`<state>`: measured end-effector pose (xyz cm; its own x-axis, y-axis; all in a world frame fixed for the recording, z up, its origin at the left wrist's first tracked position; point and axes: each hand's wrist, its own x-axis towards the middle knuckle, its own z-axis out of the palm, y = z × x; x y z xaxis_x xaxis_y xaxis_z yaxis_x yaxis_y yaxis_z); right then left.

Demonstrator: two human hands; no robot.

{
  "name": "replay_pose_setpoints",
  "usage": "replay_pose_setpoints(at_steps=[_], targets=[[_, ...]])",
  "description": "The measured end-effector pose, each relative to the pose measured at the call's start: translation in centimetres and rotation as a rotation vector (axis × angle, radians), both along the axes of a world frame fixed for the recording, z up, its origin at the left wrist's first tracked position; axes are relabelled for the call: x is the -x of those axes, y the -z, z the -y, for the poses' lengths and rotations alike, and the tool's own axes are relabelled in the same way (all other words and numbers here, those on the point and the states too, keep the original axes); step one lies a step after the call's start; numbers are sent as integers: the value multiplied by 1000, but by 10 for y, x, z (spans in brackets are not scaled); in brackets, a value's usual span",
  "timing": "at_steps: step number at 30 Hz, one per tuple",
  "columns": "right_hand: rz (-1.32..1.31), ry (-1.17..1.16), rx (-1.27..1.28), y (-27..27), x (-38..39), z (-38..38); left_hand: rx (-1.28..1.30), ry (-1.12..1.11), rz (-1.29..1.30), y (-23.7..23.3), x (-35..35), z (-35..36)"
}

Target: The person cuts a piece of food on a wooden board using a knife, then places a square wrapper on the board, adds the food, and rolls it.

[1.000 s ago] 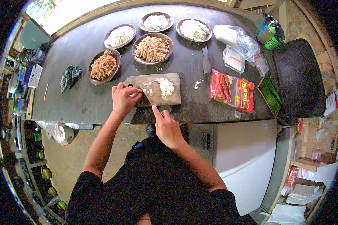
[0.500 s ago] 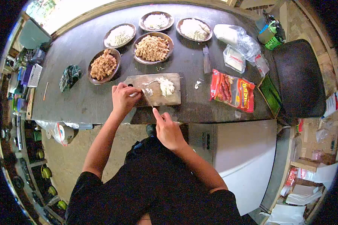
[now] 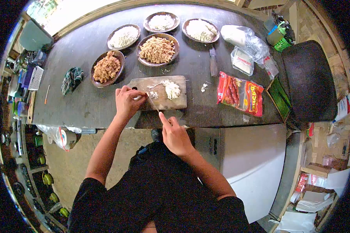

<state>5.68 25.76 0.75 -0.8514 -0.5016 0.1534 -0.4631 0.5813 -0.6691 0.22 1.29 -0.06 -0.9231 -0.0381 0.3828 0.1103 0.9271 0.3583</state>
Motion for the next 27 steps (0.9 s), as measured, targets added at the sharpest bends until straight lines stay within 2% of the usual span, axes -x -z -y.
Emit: replay_pose_setpoints(at_steps=[11, 20, 27], targets=[[-3, 20, -52, 5, 11, 17, 1, 10, 10, -2, 0, 1], [8, 12, 53, -5, 4, 3, -15, 17, 0, -1, 0, 2], [25, -26, -51, 2, 5, 11, -24, 30, -6, 2, 2, 4]])
